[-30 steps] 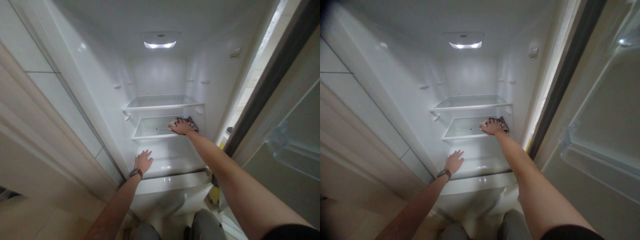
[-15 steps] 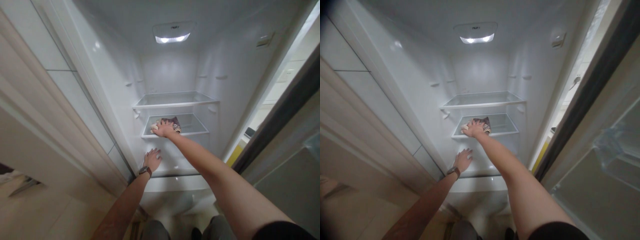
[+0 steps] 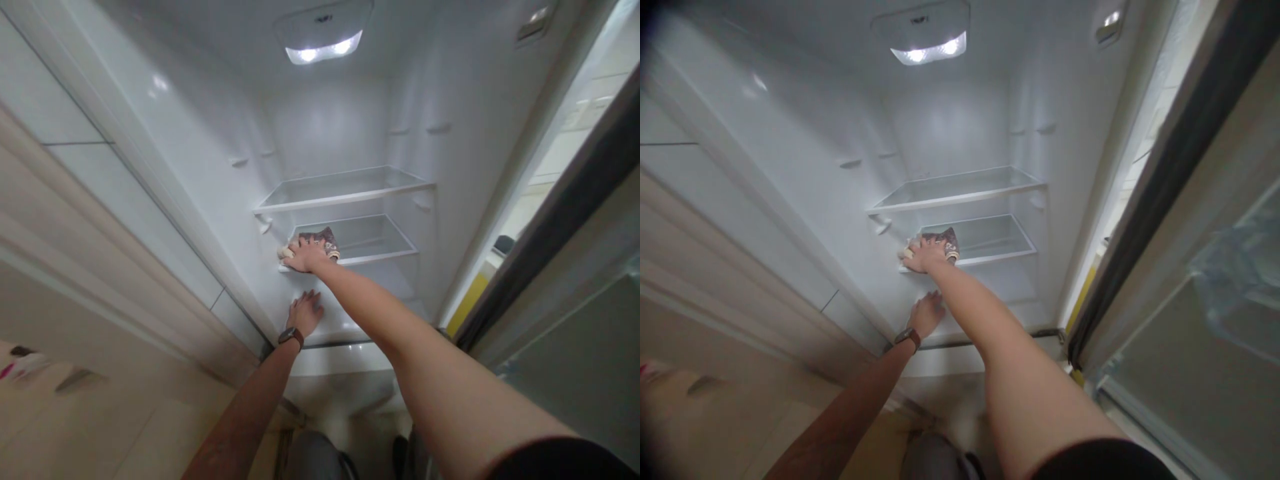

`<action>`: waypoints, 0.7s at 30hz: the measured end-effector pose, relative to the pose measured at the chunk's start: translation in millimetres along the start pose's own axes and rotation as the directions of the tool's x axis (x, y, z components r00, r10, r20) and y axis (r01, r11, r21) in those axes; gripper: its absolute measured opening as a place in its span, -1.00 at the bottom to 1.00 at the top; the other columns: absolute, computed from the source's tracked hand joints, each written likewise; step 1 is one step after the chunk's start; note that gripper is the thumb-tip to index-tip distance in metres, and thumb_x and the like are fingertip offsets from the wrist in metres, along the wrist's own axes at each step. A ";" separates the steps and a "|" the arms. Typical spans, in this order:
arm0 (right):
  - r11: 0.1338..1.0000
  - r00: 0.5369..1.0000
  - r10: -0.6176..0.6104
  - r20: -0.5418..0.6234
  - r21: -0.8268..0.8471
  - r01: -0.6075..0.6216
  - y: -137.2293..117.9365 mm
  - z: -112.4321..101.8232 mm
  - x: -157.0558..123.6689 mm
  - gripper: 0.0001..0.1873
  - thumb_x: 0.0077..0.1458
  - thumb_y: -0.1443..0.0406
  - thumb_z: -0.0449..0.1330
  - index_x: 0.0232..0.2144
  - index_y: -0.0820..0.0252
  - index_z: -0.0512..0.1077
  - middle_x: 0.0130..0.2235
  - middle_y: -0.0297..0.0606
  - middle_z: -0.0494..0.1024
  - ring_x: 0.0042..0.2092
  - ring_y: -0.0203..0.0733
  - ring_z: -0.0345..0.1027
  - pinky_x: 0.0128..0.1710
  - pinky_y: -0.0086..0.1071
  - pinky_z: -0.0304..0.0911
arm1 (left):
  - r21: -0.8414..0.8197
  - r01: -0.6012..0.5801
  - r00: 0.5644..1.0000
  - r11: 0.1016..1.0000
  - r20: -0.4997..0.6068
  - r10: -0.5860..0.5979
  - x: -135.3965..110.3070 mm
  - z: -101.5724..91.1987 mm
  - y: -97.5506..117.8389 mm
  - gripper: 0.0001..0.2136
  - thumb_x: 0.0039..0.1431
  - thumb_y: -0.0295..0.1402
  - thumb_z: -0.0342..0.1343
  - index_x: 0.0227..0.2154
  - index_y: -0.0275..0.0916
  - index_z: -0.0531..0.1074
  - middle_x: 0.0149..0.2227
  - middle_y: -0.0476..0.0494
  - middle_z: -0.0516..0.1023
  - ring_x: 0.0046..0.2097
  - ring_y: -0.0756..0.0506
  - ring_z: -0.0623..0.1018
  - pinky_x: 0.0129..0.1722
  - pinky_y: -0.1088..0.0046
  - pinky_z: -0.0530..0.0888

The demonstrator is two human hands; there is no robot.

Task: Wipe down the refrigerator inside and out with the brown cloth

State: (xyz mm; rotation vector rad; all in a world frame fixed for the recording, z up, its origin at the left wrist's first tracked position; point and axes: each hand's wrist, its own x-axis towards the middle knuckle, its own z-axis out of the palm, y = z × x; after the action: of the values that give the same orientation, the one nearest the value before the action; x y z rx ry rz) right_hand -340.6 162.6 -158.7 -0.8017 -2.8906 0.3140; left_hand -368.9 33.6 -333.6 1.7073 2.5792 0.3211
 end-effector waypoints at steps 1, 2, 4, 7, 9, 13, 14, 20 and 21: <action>1.000 1.000 0.009 0.001 0.001 -0.009 10.5 -3.1 -4.8 -0.14 0.22 -0.24 -0.10 0.43 -0.07 0.14 0.51 -0.09 -0.09 0.48 0.44 -0.23 0.30 0.55 -0.34 | -0.005 0.004 1.000 1.000 -0.007 -0.004 0.5 0.5 -0.3 -0.51 0.38 -0.27 0.00 0.34 -0.04 0.30 0.45 -0.11 0.20 0.46 -0.23 0.15 0.41 0.00 0.14; 0.999 0.999 0.035 -0.002 -0.001 -0.035 24.3 -7.0 -11.0 -0.16 0.22 -0.25 -0.09 0.43 -0.10 0.15 0.51 -0.10 -0.08 0.48 0.42 -0.22 0.30 0.54 -0.32 | -0.010 0.007 1.000 1.000 -0.017 -0.007 1.1 1.2 -0.7 -0.52 0.38 -0.26 0.01 0.33 -0.03 0.32 0.45 -0.08 0.21 0.46 -0.23 0.16 0.41 -0.02 0.14; 0.992 0.991 0.129 -0.023 -0.012 -0.129 61.3 -16.8 -28.3 -0.19 0.23 -0.23 -0.08 0.41 -0.10 0.18 0.50 -0.08 -0.05 0.47 0.40 -0.18 0.30 0.53 -0.28 | -0.018 0.013 0.999 1.000 -0.032 -0.014 2.1 3.1 -1.6 -0.52 0.37 -0.23 0.02 0.33 -0.01 0.33 0.44 -0.05 0.21 0.46 -0.24 0.16 0.42 -0.03 0.13; 0.951 0.948 0.301 -0.105 -0.047 -0.307 127.8 -33.8 -61.7 -0.20 0.25 -0.23 -0.08 0.39 -0.06 0.23 0.48 -0.01 0.02 0.44 0.41 -0.11 0.28 0.51 -0.20 | -0.016 0.023 0.999 1.000 -0.041 -0.023 3.0 5.9 -2.7 -0.50 0.36 -0.23 0.04 0.34 0.00 0.32 0.45 -0.05 0.21 0.47 -0.23 0.16 0.43 -0.01 0.12; 0.913 0.910 0.379 -0.171 -0.092 -0.397 164.6 -42.5 -80.3 -0.20 0.26 -0.23 -0.10 0.37 0.01 0.27 0.44 0.06 0.10 0.40 0.38 -0.03 0.29 0.47 -0.16 | -0.017 0.023 0.999 1.000 -0.046 -0.023 3.6 7.2 -3.1 -0.50 0.36 -0.23 0.03 0.34 -0.01 0.33 0.44 -0.05 0.21 0.46 -0.23 0.16 0.44 0.00 0.12; 0.902 0.905 0.375 -0.201 -0.144 -0.406 190.7 -46.7 -89.4 -0.20 0.26 -0.23 -0.10 0.32 0.05 0.33 0.39 0.07 0.18 0.37 0.35 0.04 0.27 0.46 -0.12 | -0.024 0.016 0.998 1.000 -0.057 -0.017 4.2 7.5 -2.7 -0.51 0.36 -0.23 0.04 0.33 -0.01 0.34 0.44 -0.06 0.22 0.46 -0.23 0.17 0.43 0.00 0.12; 0.898 0.899 0.384 -0.210 -0.141 -0.417 189.0 -45.6 -86.9 -0.21 0.26 -0.22 -0.10 0.32 0.05 0.33 0.40 0.07 0.17 0.37 0.36 0.03 0.26 0.47 -0.13 | -0.025 0.017 0.998 1.000 -0.057 -0.019 4.2 7.1 -2.3 -0.51 0.36 -0.22 0.04 0.33 -0.01 0.34 0.44 -0.06 0.22 0.46 -0.23 0.17 0.43 0.00 0.12; 0.885 0.885 0.417 -0.208 -0.129 -0.447 176.3 -40.8 -73.2 -0.18 0.26 -0.22 -0.11 0.34 0.07 0.31 0.42 0.10 0.10 0.37 0.40 0.00 0.28 0.46 -0.18 | -0.040 0.025 0.999 0.999 -0.045 -0.027 2.6 3.1 0.6 -0.50 0.35 -0.23 0.03 0.33 -0.01 0.34 0.44 -0.04 0.22 0.46 -0.21 0.17 0.44 0.01 0.12; 0.886 0.886 0.413 -0.211 -0.132 -0.444 177.1 -40.7 -72.9 -0.18 0.26 -0.22 -0.11 0.34 0.08 0.30 0.42 0.09 0.11 0.37 0.40 0.01 0.27 0.47 -0.18 | -0.040 0.025 0.999 0.999 -0.044 -0.027 2.3 2.6 0.9 -0.50 0.35 -0.22 0.03 0.33 -0.02 0.34 0.44 -0.04 0.22 0.46 -0.21 0.17 0.44 0.02 0.12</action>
State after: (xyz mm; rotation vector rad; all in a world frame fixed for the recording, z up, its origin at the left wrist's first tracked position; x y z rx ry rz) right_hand -183.8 279.7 -165.0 -1.4292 -2.5730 0.0187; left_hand -368.6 36.5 -335.7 1.6712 2.6049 0.4111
